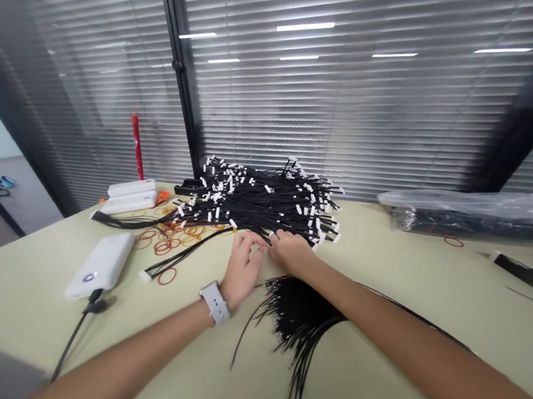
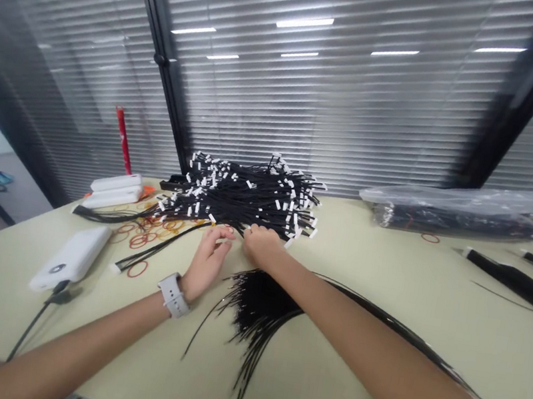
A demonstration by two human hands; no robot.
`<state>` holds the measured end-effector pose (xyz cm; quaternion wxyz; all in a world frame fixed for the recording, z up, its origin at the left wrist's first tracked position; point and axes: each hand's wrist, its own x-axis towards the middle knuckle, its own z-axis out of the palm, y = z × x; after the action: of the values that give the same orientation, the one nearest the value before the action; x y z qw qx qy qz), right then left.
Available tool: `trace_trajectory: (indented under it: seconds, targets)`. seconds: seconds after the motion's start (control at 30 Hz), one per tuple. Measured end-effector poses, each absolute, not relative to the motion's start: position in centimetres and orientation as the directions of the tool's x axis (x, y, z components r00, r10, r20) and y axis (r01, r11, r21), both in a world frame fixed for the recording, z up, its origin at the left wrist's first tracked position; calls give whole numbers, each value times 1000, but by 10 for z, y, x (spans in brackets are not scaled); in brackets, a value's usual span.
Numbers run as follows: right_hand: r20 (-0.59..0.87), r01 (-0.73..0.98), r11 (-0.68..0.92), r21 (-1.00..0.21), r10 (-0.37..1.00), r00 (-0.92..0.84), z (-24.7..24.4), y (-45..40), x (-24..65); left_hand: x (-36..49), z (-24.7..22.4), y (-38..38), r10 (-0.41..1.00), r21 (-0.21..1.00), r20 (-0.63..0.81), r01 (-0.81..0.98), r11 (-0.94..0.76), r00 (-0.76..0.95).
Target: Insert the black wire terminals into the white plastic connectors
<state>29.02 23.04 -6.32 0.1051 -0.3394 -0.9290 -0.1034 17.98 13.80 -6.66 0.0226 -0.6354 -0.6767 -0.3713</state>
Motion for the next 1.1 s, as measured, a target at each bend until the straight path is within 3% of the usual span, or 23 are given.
trace_trajectory:
  seconds: [0.3,0.43,0.57,0.87,0.97,1.1]
  targets:
    - [212,740,664,109,711,-670,-47,240,301,107,-54,149,846,112,356,917,383,-397]
    - [238,767,638,73,735,-635,-47,240,321,93,-52,152,853,-29,288,887,462,-435]
    - [317,756,652,59,706,-634,-52,235,334,91,-44,152,827,-117,346,854,507,-443]
    - [415,653,756,35,584,-698,-62,212,338,101,16,124,682,-129,619,807,576,-388]
    - [426,604,796,-48,563,-708,-65,205,333,103,31,115,515,-53,800,818,573,-309]
    - [491,531,815,-230,569,-660,-61,194,321,104,31,112,410,32,875,875,483,-258]
